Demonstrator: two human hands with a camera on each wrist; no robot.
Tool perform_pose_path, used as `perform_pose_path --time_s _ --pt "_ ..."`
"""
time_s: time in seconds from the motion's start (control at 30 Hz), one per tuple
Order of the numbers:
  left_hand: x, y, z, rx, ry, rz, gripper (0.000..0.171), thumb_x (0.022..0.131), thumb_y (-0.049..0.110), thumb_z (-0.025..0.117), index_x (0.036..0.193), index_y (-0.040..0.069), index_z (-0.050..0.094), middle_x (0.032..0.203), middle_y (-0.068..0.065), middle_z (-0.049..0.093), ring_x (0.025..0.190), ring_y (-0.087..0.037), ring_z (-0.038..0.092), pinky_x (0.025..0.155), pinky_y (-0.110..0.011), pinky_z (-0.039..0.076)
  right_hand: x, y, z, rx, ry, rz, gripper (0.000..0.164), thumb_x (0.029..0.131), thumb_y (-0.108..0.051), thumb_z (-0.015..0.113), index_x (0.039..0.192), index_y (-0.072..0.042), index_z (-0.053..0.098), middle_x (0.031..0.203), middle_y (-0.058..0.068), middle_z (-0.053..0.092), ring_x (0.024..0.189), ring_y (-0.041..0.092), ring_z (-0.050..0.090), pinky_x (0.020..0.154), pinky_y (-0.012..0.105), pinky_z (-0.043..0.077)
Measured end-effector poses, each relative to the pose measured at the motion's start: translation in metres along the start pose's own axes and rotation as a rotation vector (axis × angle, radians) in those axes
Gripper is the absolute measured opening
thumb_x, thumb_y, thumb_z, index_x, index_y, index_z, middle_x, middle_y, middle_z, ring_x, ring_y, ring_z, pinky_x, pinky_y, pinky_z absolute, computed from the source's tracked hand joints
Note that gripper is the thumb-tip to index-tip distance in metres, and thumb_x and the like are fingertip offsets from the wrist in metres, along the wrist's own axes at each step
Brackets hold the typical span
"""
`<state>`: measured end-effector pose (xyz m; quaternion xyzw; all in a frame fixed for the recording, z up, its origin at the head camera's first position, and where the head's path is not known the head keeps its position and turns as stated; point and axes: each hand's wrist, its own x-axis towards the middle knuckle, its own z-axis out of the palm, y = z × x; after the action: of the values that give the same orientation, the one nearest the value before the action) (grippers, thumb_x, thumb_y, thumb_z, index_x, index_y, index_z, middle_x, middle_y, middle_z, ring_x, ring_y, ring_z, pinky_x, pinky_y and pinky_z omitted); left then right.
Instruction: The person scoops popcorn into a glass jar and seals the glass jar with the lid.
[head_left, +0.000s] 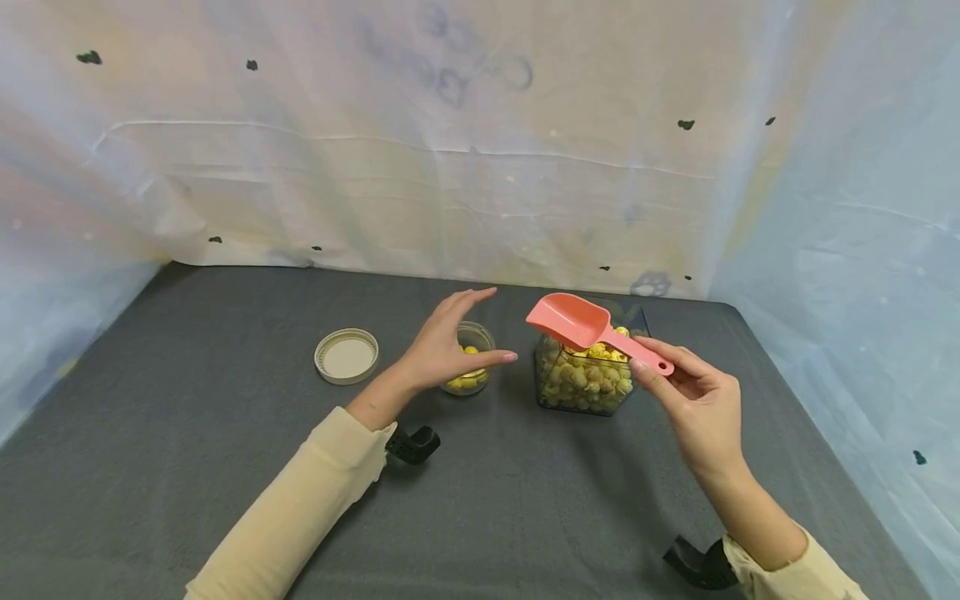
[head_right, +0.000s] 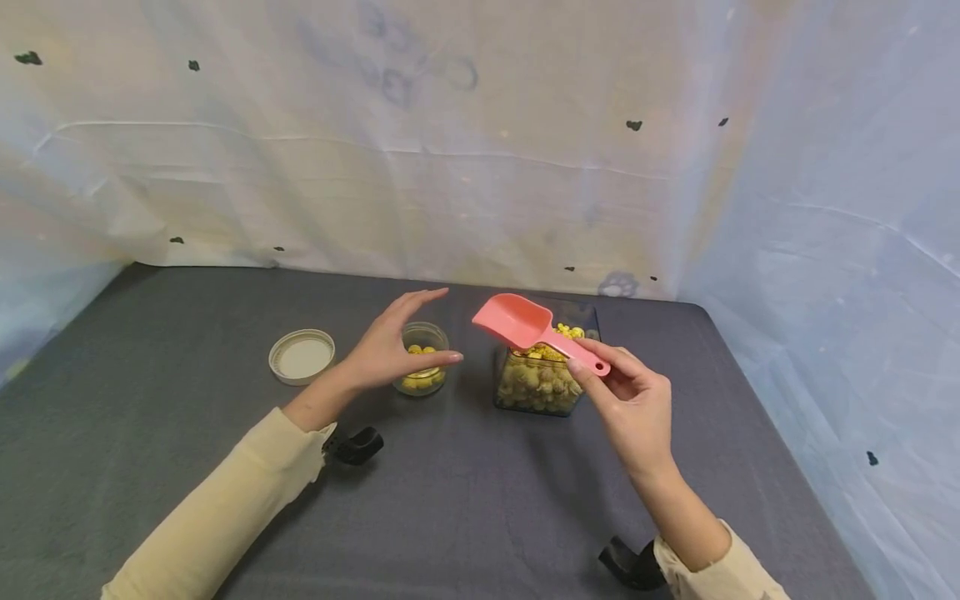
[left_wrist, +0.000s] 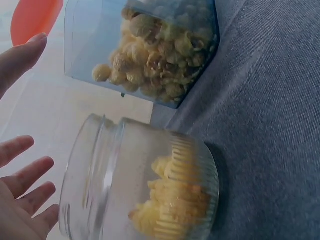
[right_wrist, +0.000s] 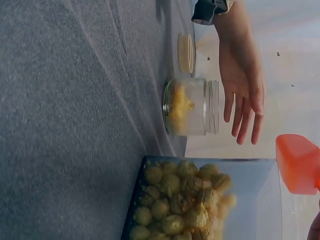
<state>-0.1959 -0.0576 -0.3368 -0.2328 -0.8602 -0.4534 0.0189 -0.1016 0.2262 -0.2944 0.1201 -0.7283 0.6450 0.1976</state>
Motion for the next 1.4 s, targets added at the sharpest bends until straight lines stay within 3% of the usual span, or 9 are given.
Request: perform_pose_path --time_s 0.37,0.6,1.4 --pt "0.008 0.010 0.006 -0.007 -0.026 0.003 0.089 0.077 0.045 0.078 0.150 0.025 0.033 0.156 -0.007 0.027 0.145 -0.029 0.022 0.110 -0.060 0.027 0.003 0.002 -0.011 -0.018 0.091 0.000 0.027 0.082 0.011 0.067 0.109 0.014 0.066 0.085 0.001 0.068 0.066 0.008 0.061 0.064 0.014 0.053" --pt "0.015 0.018 0.012 -0.005 -0.039 0.033 0.089 0.077 0.047 0.078 0.150 0.025 0.032 0.153 -0.005 0.031 0.141 -0.026 0.028 0.110 -0.056 0.031 0.005 0.006 -0.018 -0.025 0.136 0.008 0.026 0.082 0.010 0.067 0.108 0.014 0.067 0.082 0.000 0.068 0.064 0.009 0.060 0.063 0.014 0.053" --pt "0.032 0.037 0.030 -0.055 -0.122 -0.011 0.092 0.077 0.049 0.077 0.152 0.027 0.028 0.156 -0.002 0.025 0.144 -0.024 0.024 0.111 -0.055 0.030 0.008 0.016 -0.034 -0.065 0.232 0.062 0.022 0.081 0.008 0.070 0.102 0.011 0.070 0.074 0.001 0.068 0.059 0.009 0.060 0.060 0.014 0.051"
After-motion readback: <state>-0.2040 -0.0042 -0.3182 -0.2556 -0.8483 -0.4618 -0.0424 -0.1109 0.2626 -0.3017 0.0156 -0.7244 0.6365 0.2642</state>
